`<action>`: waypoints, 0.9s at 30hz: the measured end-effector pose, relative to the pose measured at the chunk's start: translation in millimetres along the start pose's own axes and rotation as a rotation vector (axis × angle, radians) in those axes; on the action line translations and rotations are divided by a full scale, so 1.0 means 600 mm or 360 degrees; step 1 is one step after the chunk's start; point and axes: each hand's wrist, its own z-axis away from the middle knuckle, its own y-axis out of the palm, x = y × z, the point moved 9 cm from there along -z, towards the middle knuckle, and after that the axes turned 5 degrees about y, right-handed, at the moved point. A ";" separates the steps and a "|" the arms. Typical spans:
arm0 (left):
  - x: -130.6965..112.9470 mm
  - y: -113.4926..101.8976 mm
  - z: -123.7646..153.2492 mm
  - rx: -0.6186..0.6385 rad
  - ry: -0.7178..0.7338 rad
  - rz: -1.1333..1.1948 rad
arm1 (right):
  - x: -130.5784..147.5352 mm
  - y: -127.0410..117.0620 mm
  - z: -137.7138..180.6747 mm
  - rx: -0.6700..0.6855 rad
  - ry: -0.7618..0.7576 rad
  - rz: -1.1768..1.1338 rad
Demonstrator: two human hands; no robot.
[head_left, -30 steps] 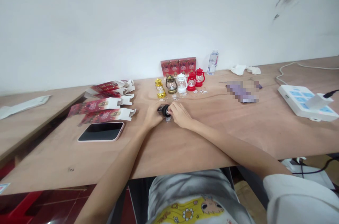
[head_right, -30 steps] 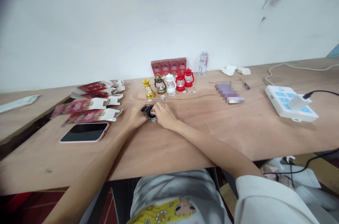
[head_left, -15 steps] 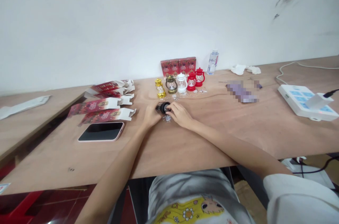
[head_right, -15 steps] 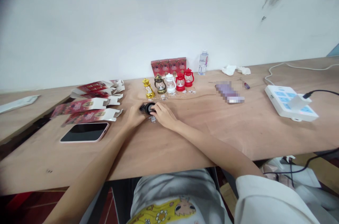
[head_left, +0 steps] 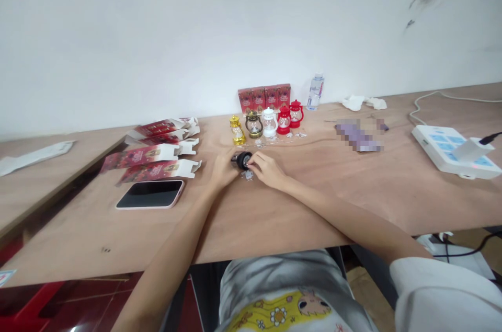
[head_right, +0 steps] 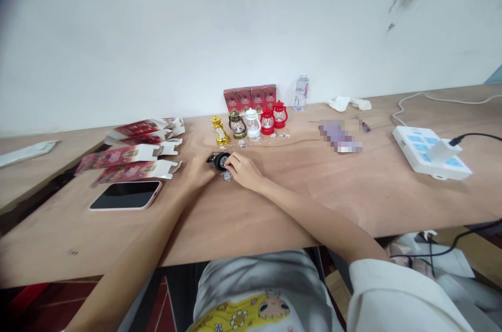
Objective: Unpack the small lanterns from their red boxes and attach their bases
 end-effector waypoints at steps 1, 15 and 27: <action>0.000 -0.002 0.000 0.0015 0.0018 -0.0087 | 0.001 0.001 0.000 0.0015 -0.0001 0.0038; -0.017 0.010 0.005 0.0080 0.0291 -0.0723 | 0.009 0.022 0.001 0.0242 0.0002 0.0648; -0.003 -0.009 0.008 -0.0009 0.0058 -0.0954 | 0.003 0.017 0.005 0.0325 0.0168 0.0337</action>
